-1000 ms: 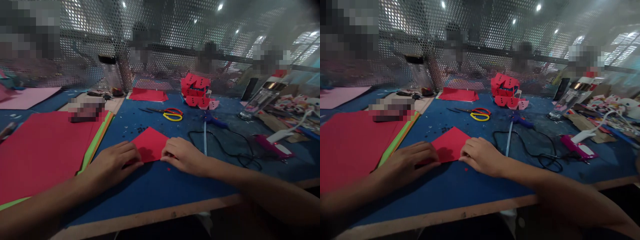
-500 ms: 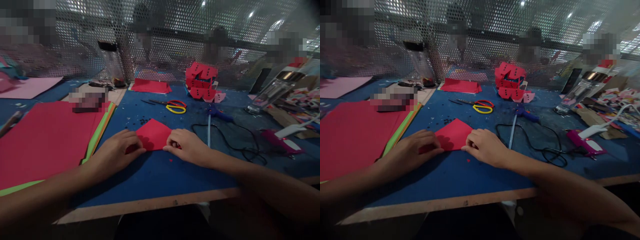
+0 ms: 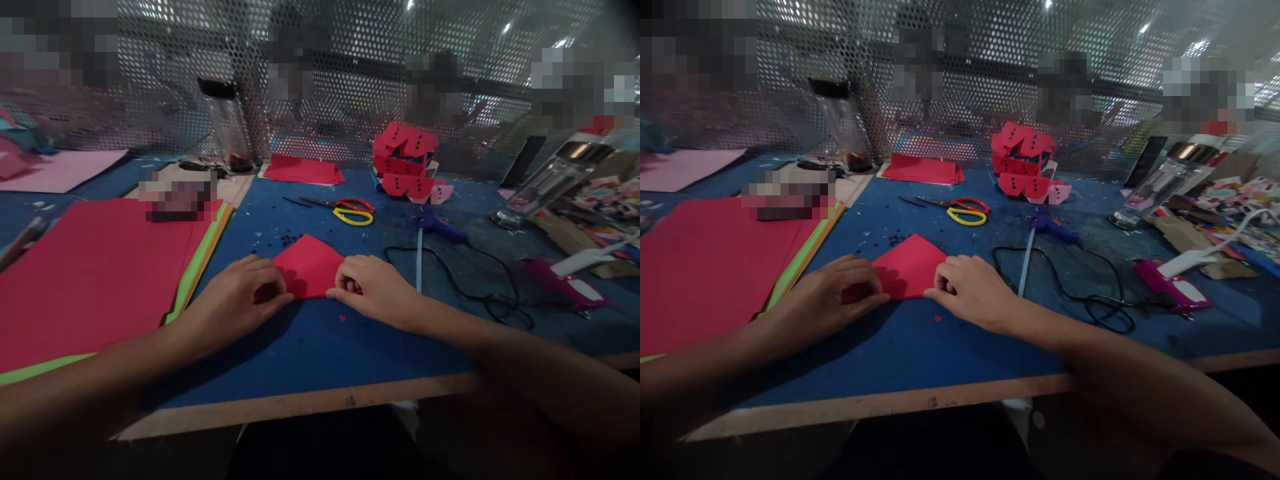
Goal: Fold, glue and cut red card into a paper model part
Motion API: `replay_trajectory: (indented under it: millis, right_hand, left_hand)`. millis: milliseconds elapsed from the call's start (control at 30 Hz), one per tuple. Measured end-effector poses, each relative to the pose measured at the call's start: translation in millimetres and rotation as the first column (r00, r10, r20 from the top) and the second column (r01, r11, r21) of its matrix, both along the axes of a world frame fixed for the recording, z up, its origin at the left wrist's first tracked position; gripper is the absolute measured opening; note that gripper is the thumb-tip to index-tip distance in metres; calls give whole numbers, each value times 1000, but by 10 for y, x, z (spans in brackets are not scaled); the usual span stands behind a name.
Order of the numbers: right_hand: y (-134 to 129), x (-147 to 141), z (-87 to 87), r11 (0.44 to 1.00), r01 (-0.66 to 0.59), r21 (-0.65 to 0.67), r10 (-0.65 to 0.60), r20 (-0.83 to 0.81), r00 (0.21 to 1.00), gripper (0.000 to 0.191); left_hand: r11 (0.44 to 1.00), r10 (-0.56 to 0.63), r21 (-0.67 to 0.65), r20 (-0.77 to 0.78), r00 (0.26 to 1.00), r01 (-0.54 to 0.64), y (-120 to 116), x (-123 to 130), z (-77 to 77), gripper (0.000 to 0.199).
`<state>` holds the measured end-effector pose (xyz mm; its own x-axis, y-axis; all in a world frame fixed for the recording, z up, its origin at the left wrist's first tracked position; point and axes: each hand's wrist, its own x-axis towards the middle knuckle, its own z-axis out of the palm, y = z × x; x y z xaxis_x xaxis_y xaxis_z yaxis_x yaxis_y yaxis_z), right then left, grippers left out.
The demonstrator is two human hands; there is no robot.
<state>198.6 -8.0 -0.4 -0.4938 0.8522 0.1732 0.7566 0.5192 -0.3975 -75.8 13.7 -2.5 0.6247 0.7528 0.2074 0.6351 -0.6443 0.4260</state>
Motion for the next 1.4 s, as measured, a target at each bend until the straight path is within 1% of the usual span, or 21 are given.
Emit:
replay_trajectory:
  millis: [167,300,533,700,867,1033,1200,1400]
  right_hand:
    - [1,-2,4,1000,5,-6,-5,3,1000,27]
    - [9,-20,27,1000,15,-18,-15,7,1000,27]
    - [25,-56,71,993,72,-90,-70,28,997,24]
    - [37,-79,111,987,95,-131,-90,41,995,23]
    - [50,-79,115,986,93,-142,-89,36,995,22]
    - [56,-58,89,987,80,-138,-76,31,997,23]
    - [45,-55,85,989,76,-128,-74,19,997,23]
    - [42,-52,75,990,71,-121,-69,21,997,24]
  left_hand:
    - [1000,14,20,2,1000,-14,-5,13,12,30]
    - [1000,17,10,-12,1000,-17,-11,34,34,29]
    - [999,49,-12,-38,998,-50,-15,50,47,28]
    - [999,54,6,-64,996,-54,-13,45,45,28]
    - [995,103,21,-77,992,-102,2,32,47,32]
    - [989,143,-34,-97,985,-147,53,-12,35,38]
    - [983,155,-85,-123,980,-166,126,-92,27,37]
    - [976,152,-135,-148,977,-172,174,-149,63,40]
